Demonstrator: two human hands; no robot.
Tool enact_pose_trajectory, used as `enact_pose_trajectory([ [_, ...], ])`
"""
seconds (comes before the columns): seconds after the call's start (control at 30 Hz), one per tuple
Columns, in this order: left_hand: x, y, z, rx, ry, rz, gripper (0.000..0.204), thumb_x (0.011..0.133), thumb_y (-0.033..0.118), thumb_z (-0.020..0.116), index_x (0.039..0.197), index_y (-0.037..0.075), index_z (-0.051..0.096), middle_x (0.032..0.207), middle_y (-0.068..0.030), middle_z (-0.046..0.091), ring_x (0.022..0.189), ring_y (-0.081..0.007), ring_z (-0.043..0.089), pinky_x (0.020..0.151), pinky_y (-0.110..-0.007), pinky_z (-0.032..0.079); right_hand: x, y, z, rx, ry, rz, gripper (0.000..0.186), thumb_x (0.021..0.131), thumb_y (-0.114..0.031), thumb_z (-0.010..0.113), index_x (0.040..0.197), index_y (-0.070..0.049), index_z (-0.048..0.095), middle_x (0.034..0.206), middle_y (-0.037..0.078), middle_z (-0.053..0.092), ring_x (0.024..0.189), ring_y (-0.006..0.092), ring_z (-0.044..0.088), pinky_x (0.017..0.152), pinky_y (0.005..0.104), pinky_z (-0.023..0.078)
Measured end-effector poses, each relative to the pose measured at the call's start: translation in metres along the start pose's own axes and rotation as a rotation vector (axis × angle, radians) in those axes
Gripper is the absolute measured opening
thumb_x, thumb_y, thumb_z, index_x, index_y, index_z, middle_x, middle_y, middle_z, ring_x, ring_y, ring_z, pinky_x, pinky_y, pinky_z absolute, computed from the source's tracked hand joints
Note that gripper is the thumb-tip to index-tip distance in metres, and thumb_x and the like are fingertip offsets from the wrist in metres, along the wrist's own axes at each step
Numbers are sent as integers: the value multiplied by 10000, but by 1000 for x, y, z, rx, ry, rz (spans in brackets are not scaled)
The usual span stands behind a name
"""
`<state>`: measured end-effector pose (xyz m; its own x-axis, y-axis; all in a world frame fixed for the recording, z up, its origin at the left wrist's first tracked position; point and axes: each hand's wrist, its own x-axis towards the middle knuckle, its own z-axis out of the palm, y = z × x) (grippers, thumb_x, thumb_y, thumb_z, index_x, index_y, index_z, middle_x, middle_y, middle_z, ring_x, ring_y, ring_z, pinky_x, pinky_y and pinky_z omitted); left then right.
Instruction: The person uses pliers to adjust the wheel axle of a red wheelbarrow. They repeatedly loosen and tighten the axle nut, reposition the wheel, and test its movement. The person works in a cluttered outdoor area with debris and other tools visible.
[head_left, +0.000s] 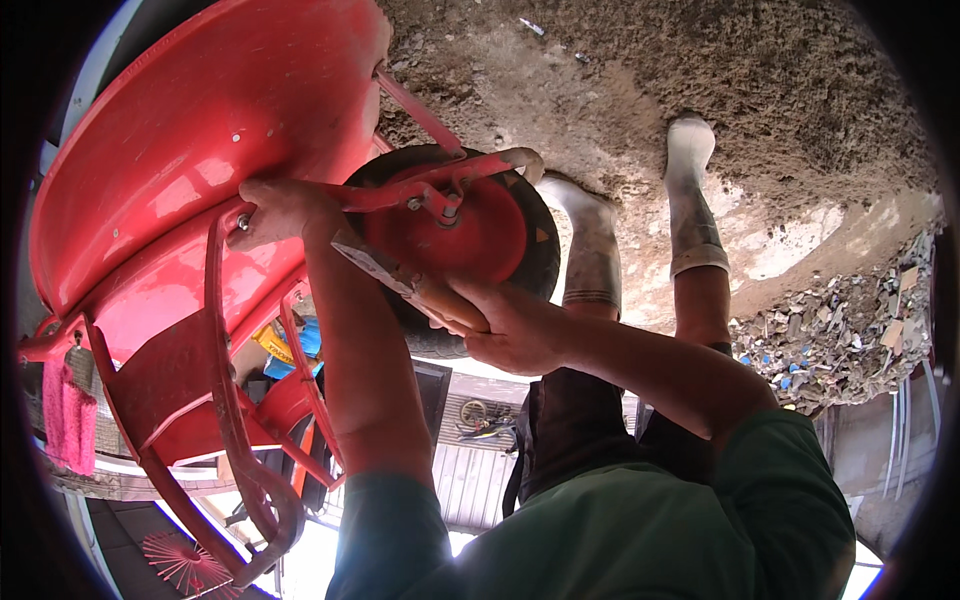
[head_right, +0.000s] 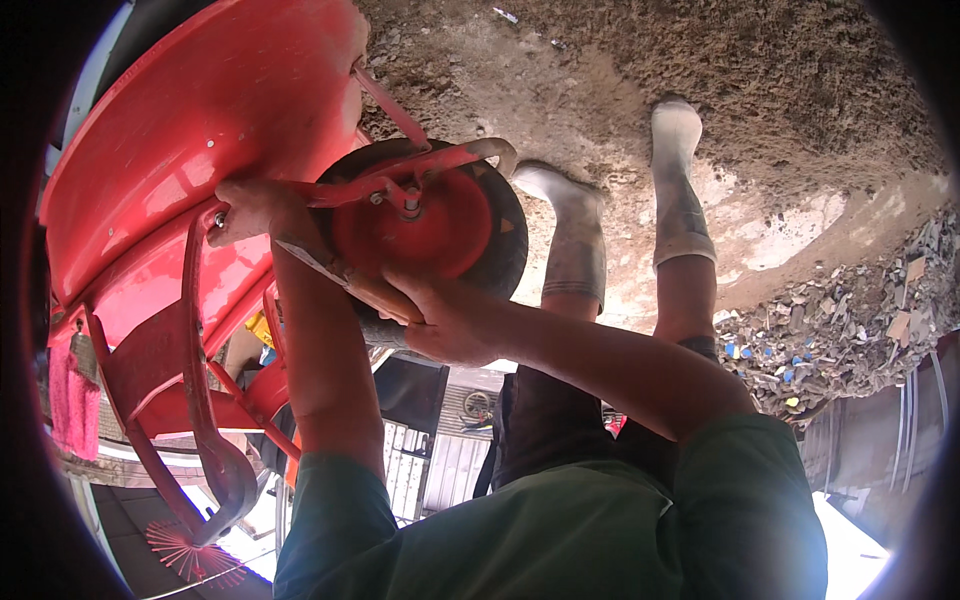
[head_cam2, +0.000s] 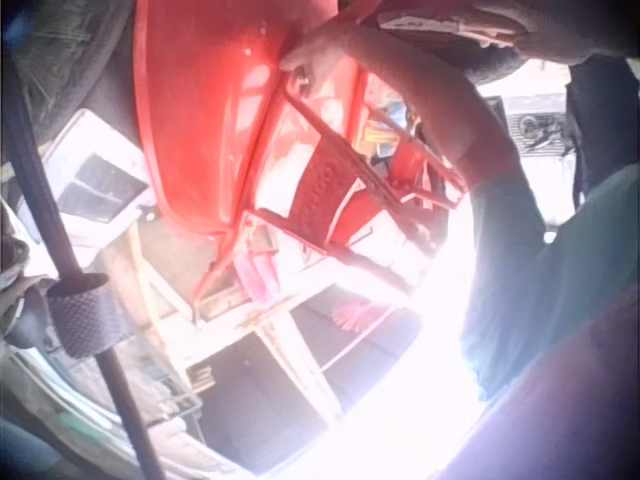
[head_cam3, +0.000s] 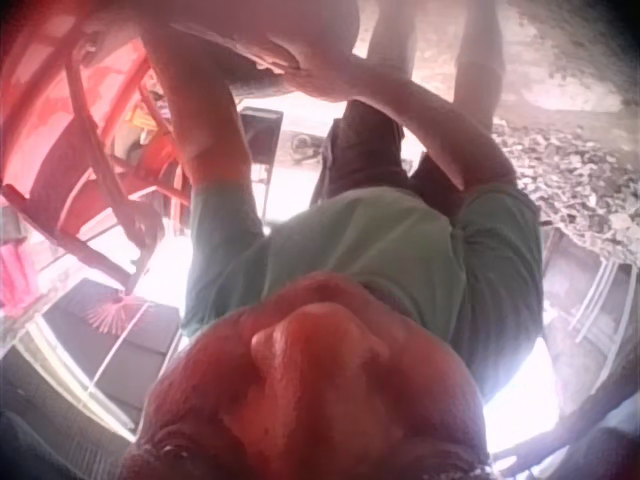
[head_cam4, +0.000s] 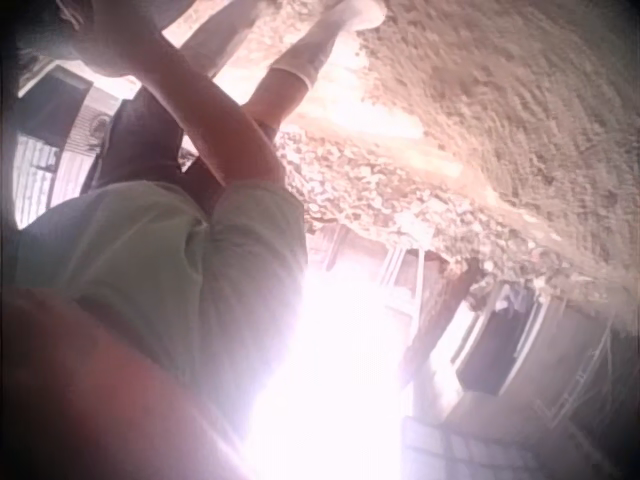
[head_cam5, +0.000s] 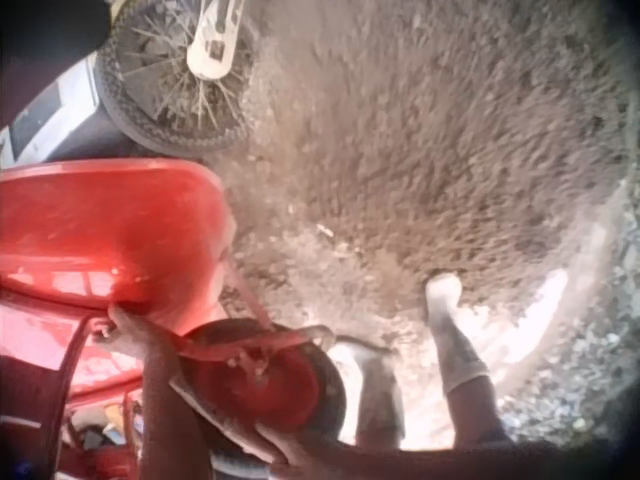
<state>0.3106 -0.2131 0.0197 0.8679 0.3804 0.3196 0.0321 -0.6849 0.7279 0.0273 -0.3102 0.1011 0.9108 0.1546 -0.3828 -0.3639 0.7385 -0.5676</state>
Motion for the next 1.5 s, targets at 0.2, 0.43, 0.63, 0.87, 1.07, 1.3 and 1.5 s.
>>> enact_pose_trajectory([
  [0.2, -9, 8, 6, 73, 24, 8, 513, 806, 146, 595, 1212, 20, 308, 1089, -207, 423, 914, -332, 490, 744, -476, 391, -48, 34, -80, -207, 209, 362, 359, 791, -19, 551, 1139, 40, 484, 1028, 262, 590, 1042, 438, 607, 877, 481, 464],
  [0.43, -8, 15, 7, 17, 41, -6, 453, 801, 110, 605, 1154, 55, 326, 1061, -160, 433, 880, -311, 496, 684, -508, 393, -42, 33, -122, -232, 65, 645, 354, 793, -25, 569, 1135, 34, 497, 1002, 257, 616, 1006, 416, 627, 835, 480, 463],
  [0.63, 5, -3, 4, -17, 78, -7, 431, 803, 29, 650, 1115, 117, 366, 959, -113, 475, 814, -288, 508, 656, -495, 430, -35, 48, -102, -237, 132, 499, 379, 804, -43, 584, 1162, 17, 476, 986, 261, 625, 985, 420, 642, 825, 488, 470],
  [0.87, -14, 16, 8, -53, 37, -69, 364, 817, 82, 618, 1082, 74, 369, 979, -96, 441, 826, -267, 468, 665, -476, 417, -50, 16, -76, -390, 262, 553, 310, 822, -3, 562, 1101, -14, 427, 914, 285, 595, 882, 469, 633, 733, 536, 457],
  [1.07, 0, 5, 4, 34, 45, 6, 402, 802, 131, 602, 1077, -12, 346, 1059, -180, 398, 858, -306, 466, 701, -503, 422, -74, -4, -72, -484, 159, 654, 350, 835, -19, 550, 1147, -23, 391, 961, 292, 598, 879, 472, 608, 717, 505, 451],
  [1.3, -7, 13, 4, 28, 44, 29, 396, 797, 150, 604, 1033, -41, 350, 1056, -198, 373, 882, -314, 453, 768, -544, 426, -87, 22, -55, -539, 199, 478, 242, 837, 0, 542, 1024, -30, 391, 1014, 239, 599, 731, 392, 550, 646, 488, 428],
  [1.5, 0, -1, 5, -29, 29, 103, 373, 783, 163, 610, 1002, -29, 377, 1051, -199, 380, 925, -329, 431, 821, -541, 397, -84, 10, -35, -563, 237, 590, 267, 832, -71, 575, 1055, -10, 441, 898, 266, 589, 827, 458, 618, 704, 538, 435],
])
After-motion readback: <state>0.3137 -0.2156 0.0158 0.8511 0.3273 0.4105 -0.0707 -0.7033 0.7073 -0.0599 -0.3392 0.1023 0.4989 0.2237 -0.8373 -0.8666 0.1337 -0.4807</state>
